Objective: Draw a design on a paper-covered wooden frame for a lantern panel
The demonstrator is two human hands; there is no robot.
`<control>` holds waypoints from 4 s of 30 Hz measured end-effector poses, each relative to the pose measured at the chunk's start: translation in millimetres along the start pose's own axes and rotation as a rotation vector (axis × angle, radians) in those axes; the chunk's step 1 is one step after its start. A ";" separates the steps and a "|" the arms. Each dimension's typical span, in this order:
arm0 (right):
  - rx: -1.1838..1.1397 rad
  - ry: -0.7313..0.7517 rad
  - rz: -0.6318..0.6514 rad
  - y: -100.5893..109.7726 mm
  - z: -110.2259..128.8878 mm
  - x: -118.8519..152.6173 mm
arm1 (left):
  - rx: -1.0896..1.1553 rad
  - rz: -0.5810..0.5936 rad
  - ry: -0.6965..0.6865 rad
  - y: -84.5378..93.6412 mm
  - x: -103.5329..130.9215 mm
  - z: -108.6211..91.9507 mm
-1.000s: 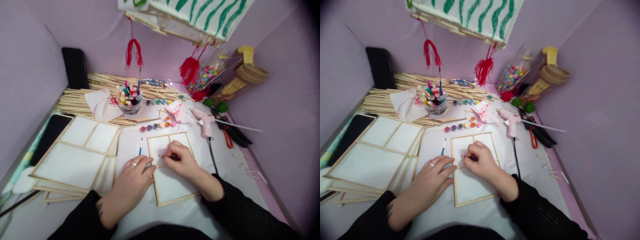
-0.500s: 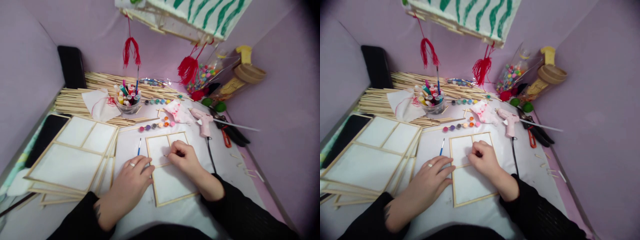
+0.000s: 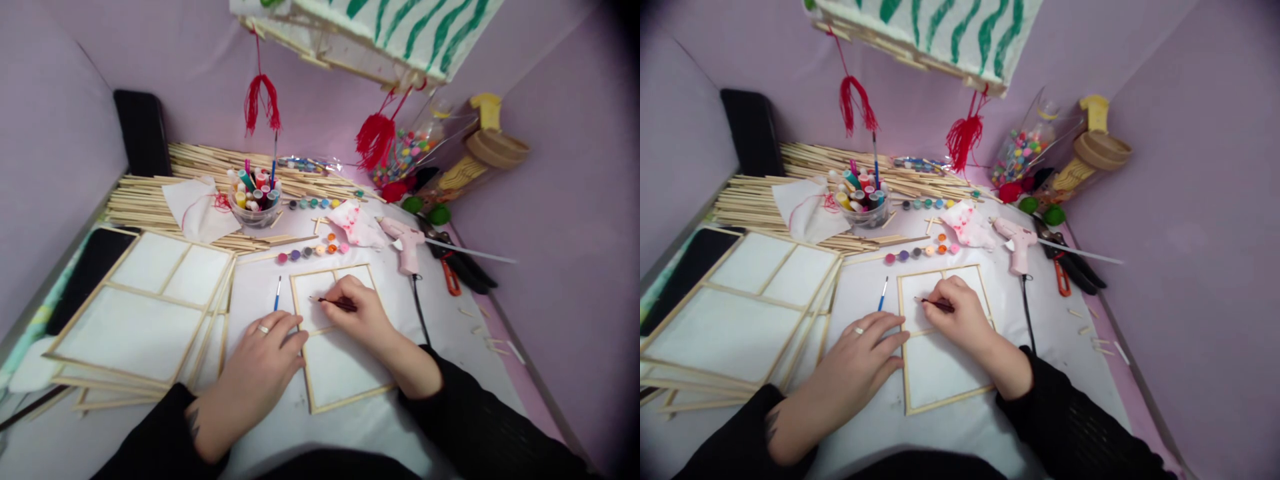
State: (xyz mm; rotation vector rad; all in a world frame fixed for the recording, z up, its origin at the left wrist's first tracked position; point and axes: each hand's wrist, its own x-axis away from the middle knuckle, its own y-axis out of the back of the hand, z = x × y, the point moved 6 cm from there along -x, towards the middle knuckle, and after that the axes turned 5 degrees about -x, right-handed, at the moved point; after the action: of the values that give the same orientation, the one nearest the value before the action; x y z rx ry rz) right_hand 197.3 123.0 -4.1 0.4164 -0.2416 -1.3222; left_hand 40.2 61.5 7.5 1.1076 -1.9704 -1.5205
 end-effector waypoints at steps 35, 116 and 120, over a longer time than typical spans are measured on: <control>0.218 -0.063 -0.135 11.5 -5.9 7.2 | 0.006 -0.007 0.005 -1.2 -0.7 -0.6; -0.346 -0.033 -0.667 62.2 -3.6 18.1 | 0.015 0.032 0.031 -1.9 -0.2 1.7; -0.373 -0.036 -0.496 69.4 9.2 11.9 | 0.011 0.060 0.054 -3.4 1.3 1.9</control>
State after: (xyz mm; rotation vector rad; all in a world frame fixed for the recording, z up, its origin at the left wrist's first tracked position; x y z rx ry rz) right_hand 257.7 123.0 33.1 0.1357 0.0901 -1.8206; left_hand 39.2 61.3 3.6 1.0732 -1.9597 -1.4365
